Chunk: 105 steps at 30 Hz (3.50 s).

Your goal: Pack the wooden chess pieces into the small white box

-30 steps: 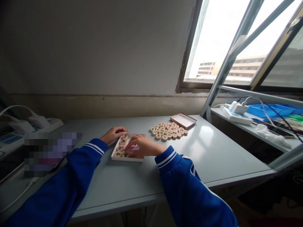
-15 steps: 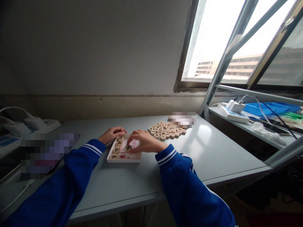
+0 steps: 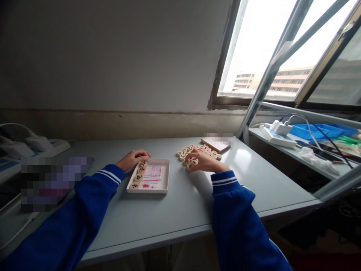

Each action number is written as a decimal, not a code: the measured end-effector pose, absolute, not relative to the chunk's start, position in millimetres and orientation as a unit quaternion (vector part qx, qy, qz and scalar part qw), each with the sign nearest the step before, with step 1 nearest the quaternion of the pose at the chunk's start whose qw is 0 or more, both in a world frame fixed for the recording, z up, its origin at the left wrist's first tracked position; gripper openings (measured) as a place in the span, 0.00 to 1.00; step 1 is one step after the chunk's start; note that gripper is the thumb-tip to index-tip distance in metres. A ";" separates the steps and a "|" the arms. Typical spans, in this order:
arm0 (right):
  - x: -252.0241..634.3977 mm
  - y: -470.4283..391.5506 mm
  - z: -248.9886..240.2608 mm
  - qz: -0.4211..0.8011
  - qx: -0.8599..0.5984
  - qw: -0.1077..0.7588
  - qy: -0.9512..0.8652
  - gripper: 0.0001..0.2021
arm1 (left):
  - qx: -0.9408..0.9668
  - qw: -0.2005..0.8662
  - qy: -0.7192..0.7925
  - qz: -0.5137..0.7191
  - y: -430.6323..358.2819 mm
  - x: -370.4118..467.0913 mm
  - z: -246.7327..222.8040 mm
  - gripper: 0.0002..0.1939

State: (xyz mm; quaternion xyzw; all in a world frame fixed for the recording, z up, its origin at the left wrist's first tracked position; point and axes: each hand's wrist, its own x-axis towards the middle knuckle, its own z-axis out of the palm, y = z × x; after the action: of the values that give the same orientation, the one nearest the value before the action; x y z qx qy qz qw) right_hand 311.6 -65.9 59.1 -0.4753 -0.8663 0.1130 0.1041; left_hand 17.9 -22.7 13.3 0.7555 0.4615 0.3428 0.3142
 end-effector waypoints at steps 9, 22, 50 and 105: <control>307.5 -69.3 64.1 0.148 -0.428 0.149 -0.879 0.10 | 0.778 0.190 0.500 0.328 -21.6 5.5 22.5 0.15; 178.7 -47.7 35.8 -0.086 -0.316 0.163 -0.931 0.11 | 0.775 0.335 0.476 0.247 -22.1 -1.7 26.0 0.21; 253.2 -35.2 53.9 -0.035 -0.530 0.071 -0.844 0.14 | 0.767 0.374 0.469 0.230 -16.4 -9.3 24.5 0.13; 271.5 -47.3 64.3 0.017 -0.541 0.069 -0.838 0.03 | 0.761 0.387 0.461 0.242 -20.5 -5.5 26.0 0.11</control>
State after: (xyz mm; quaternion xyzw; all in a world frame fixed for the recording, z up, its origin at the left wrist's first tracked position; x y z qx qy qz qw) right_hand 271.5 -47.3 64.3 -0.5405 -0.8384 0.0170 0.0687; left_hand -5.5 -20.5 26.0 0.7612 0.4606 0.2425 0.3868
